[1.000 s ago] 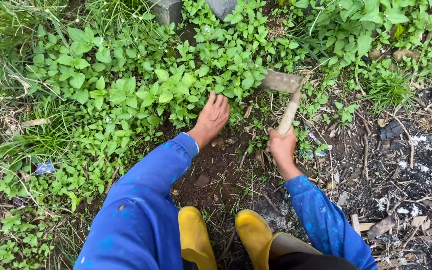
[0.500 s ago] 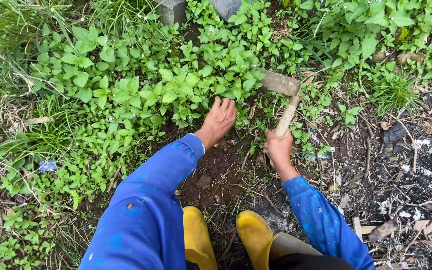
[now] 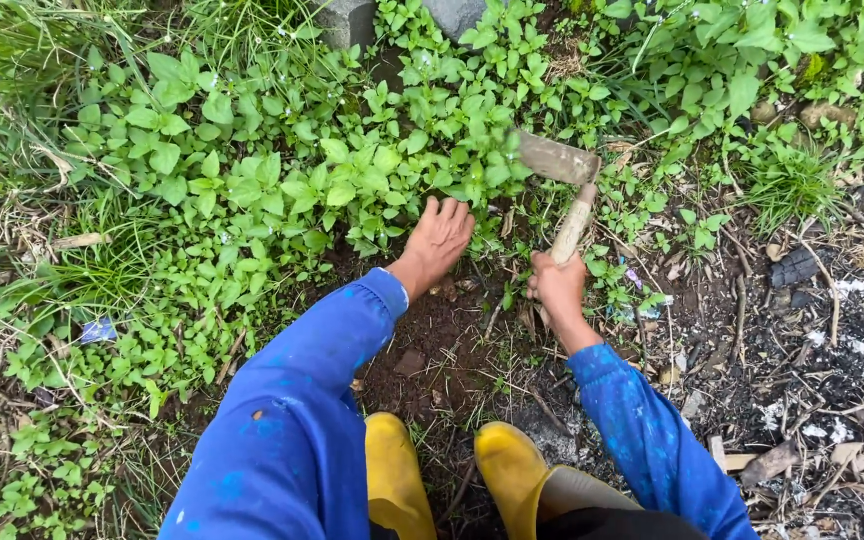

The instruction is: The person uses a hand hoe to loosen soil and remove weeds from a small garden patch. They repeatedly strike the ground, pull up clumps of grass and weeds, and clear the area by hand.

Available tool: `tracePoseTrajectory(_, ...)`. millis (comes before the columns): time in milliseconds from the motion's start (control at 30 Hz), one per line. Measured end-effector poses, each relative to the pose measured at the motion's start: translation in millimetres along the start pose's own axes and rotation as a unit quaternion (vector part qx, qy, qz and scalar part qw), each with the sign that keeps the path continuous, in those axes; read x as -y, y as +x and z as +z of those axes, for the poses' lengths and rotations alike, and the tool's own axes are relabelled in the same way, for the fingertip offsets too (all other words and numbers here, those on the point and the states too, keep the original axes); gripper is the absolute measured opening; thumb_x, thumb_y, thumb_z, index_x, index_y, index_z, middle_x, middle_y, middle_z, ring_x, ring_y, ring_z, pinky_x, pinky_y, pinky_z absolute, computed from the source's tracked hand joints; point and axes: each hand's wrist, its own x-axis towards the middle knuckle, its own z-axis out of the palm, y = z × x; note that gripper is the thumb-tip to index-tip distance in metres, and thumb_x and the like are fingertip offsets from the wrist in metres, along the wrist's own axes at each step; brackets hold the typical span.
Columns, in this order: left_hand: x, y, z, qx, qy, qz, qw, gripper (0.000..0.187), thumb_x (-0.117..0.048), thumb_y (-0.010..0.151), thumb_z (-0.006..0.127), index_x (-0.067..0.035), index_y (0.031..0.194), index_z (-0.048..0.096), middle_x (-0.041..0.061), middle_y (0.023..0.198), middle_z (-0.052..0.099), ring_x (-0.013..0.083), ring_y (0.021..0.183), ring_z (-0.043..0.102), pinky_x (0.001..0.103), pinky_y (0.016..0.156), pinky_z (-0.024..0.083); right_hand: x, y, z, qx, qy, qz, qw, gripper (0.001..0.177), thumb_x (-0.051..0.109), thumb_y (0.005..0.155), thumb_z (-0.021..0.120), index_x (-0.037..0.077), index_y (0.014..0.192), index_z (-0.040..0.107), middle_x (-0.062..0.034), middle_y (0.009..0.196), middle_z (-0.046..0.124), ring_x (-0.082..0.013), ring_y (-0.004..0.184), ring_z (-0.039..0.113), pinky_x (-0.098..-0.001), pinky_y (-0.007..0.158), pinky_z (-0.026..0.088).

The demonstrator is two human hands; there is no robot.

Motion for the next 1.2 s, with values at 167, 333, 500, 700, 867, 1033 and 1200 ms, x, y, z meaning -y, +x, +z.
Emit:
tracePoseTrajectory(167,3,-5,-7,-0.020,-0.009,-0.003,1.000,0.025,-0.020,0.096,0.062,-0.013,0.120,0.062,0.009,0.113,0.059,0.0234,0.111,0.049,0.046,0.099,0.038,-10,-9,-16,0.005,-0.013,-0.010,1.000,0.034,-0.001,0.097,0.051,-0.013,0.127,0.039,-0.0056,0.074,0.053,-0.0097,0.050,0.052,-0.0217,0.041,0.052)
tracePoseTrajectory(333,-4,0,-7,-0.045,0.000,-0.002,0.999,0.026,-0.021,0.096,0.062,-0.011,0.120,0.061,0.009,0.111,0.058,0.0237,0.110,0.049,0.046,0.100,0.038,-7,3,-12,-0.005,0.010,-0.026,1.000,0.033,0.001,0.098,0.053,-0.010,0.126,0.040,-0.0029,0.074,0.051,-0.0071,0.052,0.051,-0.0190,0.042,0.051)
tracePoseTrajectory(500,-15,16,-32,-0.209,0.143,0.143,0.957,0.098,-0.040,0.086,0.077,-0.012,0.162,0.022,0.015,0.165,0.028,0.0305,0.153,0.021,0.054,0.125,0.008,-37,11,-9,0.020,-0.021,-0.033,0.999,0.046,0.001,0.099,0.050,-0.015,0.139,0.033,-0.0084,0.080,0.053,-0.0105,0.056,0.053,-0.0236,0.045,0.054)
tracePoseTrajectory(700,5,92,-21,0.019,-0.003,-0.093,0.995,0.092,-0.036,0.094,0.069,0.000,0.160,0.014,0.027,0.155,0.041,0.0359,0.142,0.045,0.053,0.114,0.039,-18,18,-11,0.007,-0.023,0.002,1.000,0.047,-0.001,0.099,0.049,-0.015,0.140,0.031,-0.0100,0.081,0.054,-0.0112,0.054,0.053,-0.0223,0.043,0.053)
tracePoseTrajectory(867,-23,153,78,-0.011,-0.057,-0.180,0.982,0.026,-0.016,0.094,0.051,0.004,0.108,0.061,0.014,0.085,0.052,0.0268,0.072,0.055,0.041,0.055,0.037,-10,14,-3,-0.004,-0.044,-0.017,0.999,0.045,-0.001,0.099,0.049,-0.016,0.139,0.033,-0.0101,0.081,0.055,-0.0111,0.052,0.054,-0.0220,0.041,0.052)
tracePoseTrajectory(1033,-20,140,82,-0.068,-0.065,-0.141,0.986,0.018,-0.009,0.087,0.053,0.000,0.083,0.068,0.011,0.066,0.051,0.0262,0.063,0.057,0.037,0.046,0.039,-36,0,-14,-0.004,-0.044,-0.045,0.998,0.042,-0.002,0.097,0.051,-0.015,0.135,0.037,-0.0086,0.077,0.054,-0.0117,0.050,0.053,-0.0226,0.040,0.050)
tracePoseTrajectory(1200,-7,88,12,-0.050,-0.043,-0.078,0.995,0.024,-0.019,0.092,0.048,-0.006,0.086,0.067,0.004,0.067,0.053,0.0194,0.058,0.053,0.031,0.045,0.039,-36,-31,-33,-0.010,-0.087,0.004,0.996,0.035,-0.001,0.098,0.050,-0.014,0.130,0.043,-0.0091,0.073,0.054,-0.0116,0.045,0.050,-0.0223,0.037,0.045)
